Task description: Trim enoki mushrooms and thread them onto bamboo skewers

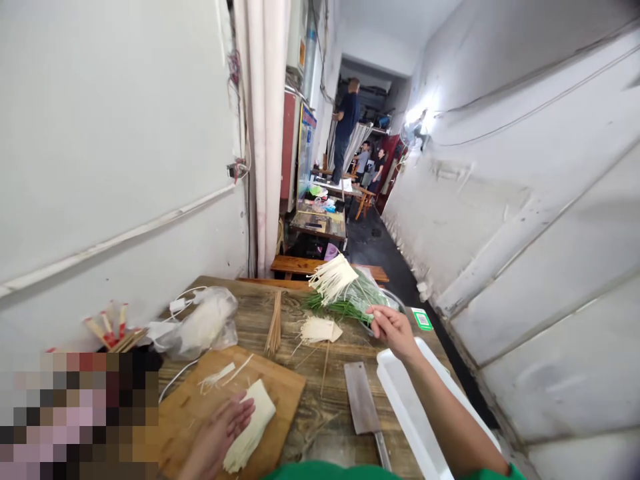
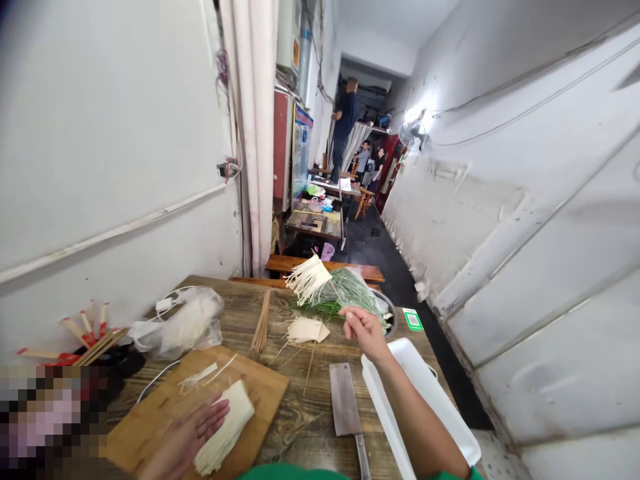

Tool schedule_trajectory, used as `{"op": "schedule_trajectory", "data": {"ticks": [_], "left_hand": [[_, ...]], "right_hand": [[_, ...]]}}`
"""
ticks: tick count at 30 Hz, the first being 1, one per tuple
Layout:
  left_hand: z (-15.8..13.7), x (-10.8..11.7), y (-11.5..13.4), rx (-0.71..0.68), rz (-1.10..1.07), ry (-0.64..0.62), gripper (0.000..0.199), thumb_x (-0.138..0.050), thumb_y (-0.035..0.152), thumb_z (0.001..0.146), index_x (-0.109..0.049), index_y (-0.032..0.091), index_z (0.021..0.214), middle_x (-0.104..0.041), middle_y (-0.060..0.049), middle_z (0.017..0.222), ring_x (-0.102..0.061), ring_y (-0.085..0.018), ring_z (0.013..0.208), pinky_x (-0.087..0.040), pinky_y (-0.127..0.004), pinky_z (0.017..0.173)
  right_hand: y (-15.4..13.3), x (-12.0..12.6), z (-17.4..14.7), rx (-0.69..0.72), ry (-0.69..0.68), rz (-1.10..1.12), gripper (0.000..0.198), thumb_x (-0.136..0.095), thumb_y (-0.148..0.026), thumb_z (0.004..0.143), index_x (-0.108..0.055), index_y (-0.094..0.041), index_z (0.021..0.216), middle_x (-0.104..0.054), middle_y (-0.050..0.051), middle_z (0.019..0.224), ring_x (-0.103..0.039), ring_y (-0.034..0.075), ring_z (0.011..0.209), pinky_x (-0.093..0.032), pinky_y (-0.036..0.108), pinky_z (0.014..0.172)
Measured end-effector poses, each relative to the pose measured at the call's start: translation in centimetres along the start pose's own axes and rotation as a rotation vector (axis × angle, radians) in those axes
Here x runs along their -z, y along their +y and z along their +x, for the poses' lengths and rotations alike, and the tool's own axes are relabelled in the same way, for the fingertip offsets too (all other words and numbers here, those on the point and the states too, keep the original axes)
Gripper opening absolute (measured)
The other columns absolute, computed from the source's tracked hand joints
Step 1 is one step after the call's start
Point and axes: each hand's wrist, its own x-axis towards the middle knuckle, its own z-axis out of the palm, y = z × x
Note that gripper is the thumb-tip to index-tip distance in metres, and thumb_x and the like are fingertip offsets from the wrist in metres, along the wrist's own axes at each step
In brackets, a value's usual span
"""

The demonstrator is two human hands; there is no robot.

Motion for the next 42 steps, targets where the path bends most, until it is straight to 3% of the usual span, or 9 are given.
{"op": "schedule_trajectory", "data": {"ticks": [5,14,21,30,35,38,42], "left_hand": [[0.3,1.8,0.3,-0.035,-0.012,0.012,0.039,-0.054,0.010,0.079,-0.051,0.005,0.118,-0.070,-0.017,0.089,-0.066,-0.025,0.092,-0.047,-0.036,0.091],[-0.6,4.7,-0.5,0.021,0.060,0.112,0.036,-0.056,0.012,0.075,-0.055,0.007,0.111,-0.071,-0.015,0.087,-0.064,-0.027,0.095,-0.048,-0.038,0.090],[-1.4,6.1,-1.3,0.122,0.076,0.146,0.033,-0.062,0.017,0.070,-0.058,0.010,0.102,-0.072,-0.015,0.087,-0.061,-0.030,0.100,-0.045,-0.039,0.093],[-1.8,5.2,-1.3,0.121,0.084,0.211,0.035,-0.071,0.020,0.053,-0.064,0.014,0.087,-0.072,-0.013,0.087,-0.055,-0.035,0.107,-0.044,-0.040,0.095],[-1.0,4.5,-2.0,0.104,0.185,0.203,0.036,-0.070,0.023,0.059,-0.061,0.014,0.092,-0.072,-0.012,0.083,-0.060,-0.034,0.101,-0.038,-0.045,0.099],[-0.8,3.7,-2.5,-0.043,0.380,0.245,0.031,-0.066,0.025,0.065,-0.061,0.016,0.094,-0.071,-0.010,0.088,-0.061,-0.032,0.099,-0.040,-0.044,0.097],[-0.7,1.5,-2.9,-0.506,0.986,0.342,0.042,-0.057,0.038,0.073,-0.059,0.015,0.108,-0.059,-0.015,0.118,-0.048,-0.032,0.117,-0.030,-0.043,0.104]], "right_hand": [[0.8,-1.9,-0.2,-0.055,-0.012,0.014,0.036,-0.043,-0.047,0.086,-0.054,-0.015,0.096,-0.047,-0.005,0.048,-0.028,0.005,0.036,-0.021,0.018,0.037],[12.9,-11.1,-1.6,-0.251,0.067,-0.040,0.036,-0.043,-0.046,0.086,-0.057,-0.013,0.087,-0.045,-0.006,0.048,-0.039,0.007,0.042,-0.034,0.020,0.045],[18.7,-15.8,-1.5,-0.437,0.132,-0.152,0.027,-0.045,-0.036,0.091,-0.056,-0.012,0.097,-0.058,0.001,0.078,-0.055,0.009,0.061,-0.048,0.025,0.058],[23.4,-14.9,-3.0,-0.695,0.205,-0.495,0.025,-0.048,-0.031,0.090,-0.054,-0.013,0.107,-0.058,0.006,0.101,-0.058,0.016,0.085,-0.050,0.034,0.075],[23.5,-14.9,-3.6,-0.739,0.153,-0.706,0.027,-0.047,-0.034,0.090,-0.055,-0.013,0.104,-0.060,0.005,0.093,-0.059,0.014,0.077,-0.050,0.032,0.070],[23.1,-13.3,-5.1,-0.686,0.095,-0.806,0.026,-0.045,-0.033,0.091,-0.055,-0.013,0.104,-0.060,0.004,0.086,-0.058,0.014,0.073,-0.047,0.031,0.069],[22.1,-8.8,-10.8,-0.633,0.065,-0.929,0.029,-0.039,-0.028,0.089,-0.053,-0.012,0.111,-0.058,0.013,0.098,-0.054,0.022,0.091,-0.040,0.033,0.079]]}}
